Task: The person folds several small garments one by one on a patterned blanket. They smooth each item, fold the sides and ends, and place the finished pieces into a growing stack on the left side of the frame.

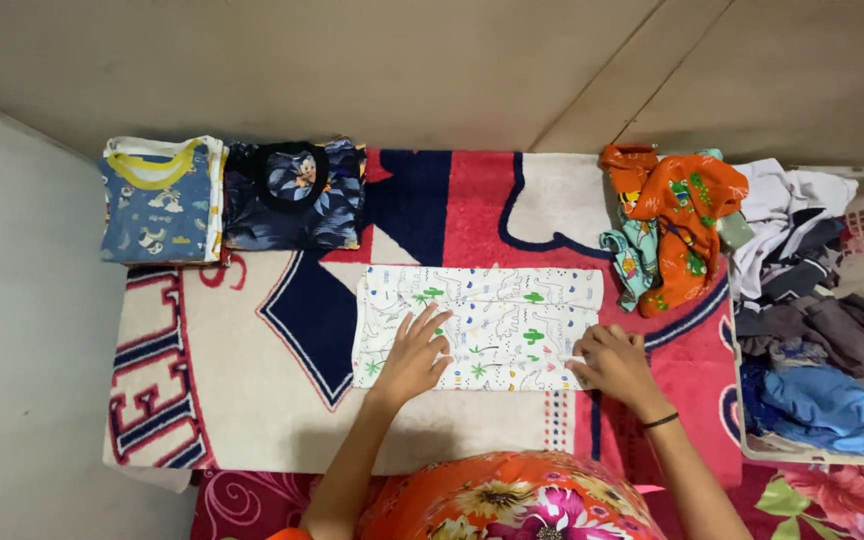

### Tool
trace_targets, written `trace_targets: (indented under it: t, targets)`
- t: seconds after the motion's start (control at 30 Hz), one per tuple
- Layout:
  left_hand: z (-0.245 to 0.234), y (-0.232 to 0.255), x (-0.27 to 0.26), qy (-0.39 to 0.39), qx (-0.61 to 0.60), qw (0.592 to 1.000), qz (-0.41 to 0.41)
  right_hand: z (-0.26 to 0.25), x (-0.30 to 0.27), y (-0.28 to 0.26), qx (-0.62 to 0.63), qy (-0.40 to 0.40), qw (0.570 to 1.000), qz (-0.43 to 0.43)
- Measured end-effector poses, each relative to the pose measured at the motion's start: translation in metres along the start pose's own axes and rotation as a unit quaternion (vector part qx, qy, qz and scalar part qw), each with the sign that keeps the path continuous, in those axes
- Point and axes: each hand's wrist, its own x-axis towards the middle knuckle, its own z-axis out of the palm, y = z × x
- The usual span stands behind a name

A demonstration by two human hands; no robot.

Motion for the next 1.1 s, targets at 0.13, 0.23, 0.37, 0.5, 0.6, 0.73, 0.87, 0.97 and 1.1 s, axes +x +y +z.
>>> trace_targets:
  t: [0.13, 0.23, 0.37, 0.5, 0.6, 0.73, 0.87, 0.97, 1.1]
  targets:
    - [-0.001, 0.004, -0.002, 0.002, 0.008, 1.0, 0.005, -0.003, 0.0, 0.003, 0.067, -0.01, 0.998, 0.009]
    - [0.003, 0.004, -0.006, -0.001, 0.05, 0.999, -0.005, 0.0, 0.001, 0.01, 0.037, -0.046, 0.997, 0.058]
    - [-0.005, 0.007, -0.01, -0.034, 0.025, 0.998, -0.041, -0.008, 0.0, 0.01, 0.063, -0.086, 0.984, 0.145]
    - [-0.051, 0.029, 0.004, -0.012, -0.057, 0.987, -0.149, -0.02, -0.002, 0.004, 0.116, 0.01, 0.983, 0.139]
    - [-0.029, 0.003, 0.024, 0.16, -0.039, 0.977, -0.136, -0.019, 0.016, -0.034, 0.082, 0.227, 0.965, 0.105]
    - [0.0, -0.008, 0.045, 0.195, 0.026, 0.967, -0.161, -0.026, 0.057, -0.096, 0.165, 0.339, 0.926, 0.0]
    - [0.013, -0.023, 0.039, 0.152, 0.092, 0.962, -0.207, -0.025, 0.054, -0.093, 0.078, 0.179, 0.978, 0.074]
    - [0.014, -0.03, 0.035, 0.154, 0.103, 0.96, -0.21, -0.014, 0.046, -0.054, 0.048, 0.214, 0.972, 0.086]
    - [0.015, -0.023, 0.05, 0.222, 0.126, 0.951, -0.175, -0.015, 0.022, -0.012, 0.301, 0.292, 0.907, 0.036]
